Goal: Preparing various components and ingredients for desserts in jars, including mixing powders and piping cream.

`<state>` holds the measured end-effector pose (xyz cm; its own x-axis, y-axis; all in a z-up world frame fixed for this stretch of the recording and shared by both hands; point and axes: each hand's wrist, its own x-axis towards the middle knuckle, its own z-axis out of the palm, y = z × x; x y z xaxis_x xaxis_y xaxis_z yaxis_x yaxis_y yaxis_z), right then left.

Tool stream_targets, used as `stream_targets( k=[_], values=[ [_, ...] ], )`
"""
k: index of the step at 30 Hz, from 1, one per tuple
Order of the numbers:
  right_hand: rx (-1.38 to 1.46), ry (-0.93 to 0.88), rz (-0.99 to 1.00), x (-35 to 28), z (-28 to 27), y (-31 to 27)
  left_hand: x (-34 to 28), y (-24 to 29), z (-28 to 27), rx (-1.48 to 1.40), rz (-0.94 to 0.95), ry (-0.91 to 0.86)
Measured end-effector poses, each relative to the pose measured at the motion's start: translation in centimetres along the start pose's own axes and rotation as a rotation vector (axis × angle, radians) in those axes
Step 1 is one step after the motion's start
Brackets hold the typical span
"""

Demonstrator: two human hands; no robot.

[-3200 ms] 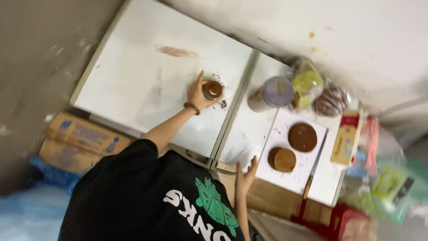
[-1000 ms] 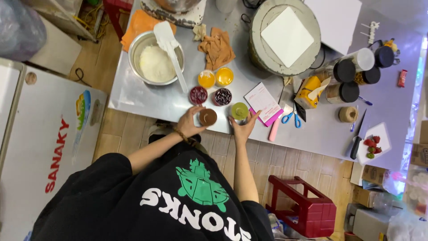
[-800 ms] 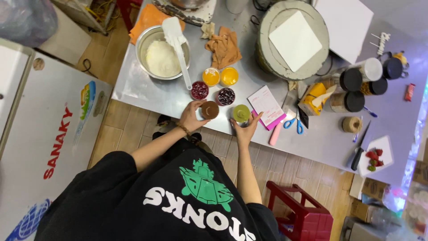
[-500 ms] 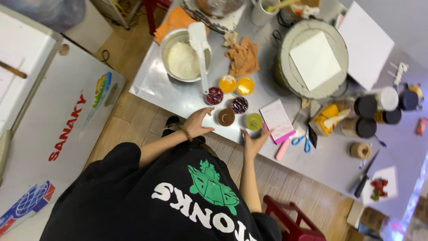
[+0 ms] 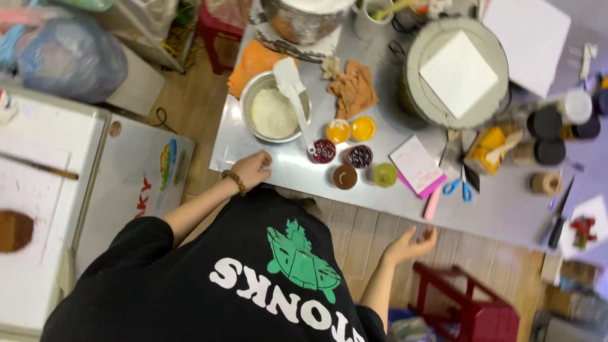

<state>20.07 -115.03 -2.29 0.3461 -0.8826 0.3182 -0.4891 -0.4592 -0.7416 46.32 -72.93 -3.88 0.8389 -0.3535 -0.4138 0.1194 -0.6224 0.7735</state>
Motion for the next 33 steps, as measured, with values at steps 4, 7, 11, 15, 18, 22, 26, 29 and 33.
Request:
stream_targets(
  k=[4, 7, 11, 15, 18, 22, 26, 29, 33],
  values=[
    [0.232, -0.017, 0.09, -1.6, 1.1, -1.0, 0.3, 0.5, 3.7, 0.062, 0.161, -0.49],
    [0.256, -0.091, 0.197, -3.6, 1.7, -2.3, 0.4, 3.9, 6.3, 0.161, 0.704, -0.595],
    [0.267, -0.054, 0.194, 1.3, 1.8, -0.8, -0.2, 8.1, 8.6, 0.031, 0.808, -0.752],
    [0.191, -0.03, 0.068, 12.3, 1.3, 3.0, -1.5, 16.5, 7.4, 0.119, 0.492, -0.824],
    [0.235, -0.122, 0.106, 22.1, 1.9, 7.1, -3.0, 22.9, 7.6, 0.107, 0.347, -0.801],
    [0.265, -0.288, 0.09, 34.2, 5.3, 6.2, -3.6, 27.4, 10.6, 0.076, 0.294, -0.61],
    [0.236, -0.276, 0.043, 43.3, 13.8, 8.9, -3.5, 28.3, 14.7, -0.01, 0.461, -0.423],
    [0.081, -0.186, -0.006, 45.0, 17.1, 7.5, -4.6, 29.3, 16.5, -0.001, 0.518, -0.3],
    [-0.038, 0.014, -0.132, 44.0, 18.7, 5.9, -5.7, 29.6, 16.5, 0.106, 0.477, -0.221]
  ],
)
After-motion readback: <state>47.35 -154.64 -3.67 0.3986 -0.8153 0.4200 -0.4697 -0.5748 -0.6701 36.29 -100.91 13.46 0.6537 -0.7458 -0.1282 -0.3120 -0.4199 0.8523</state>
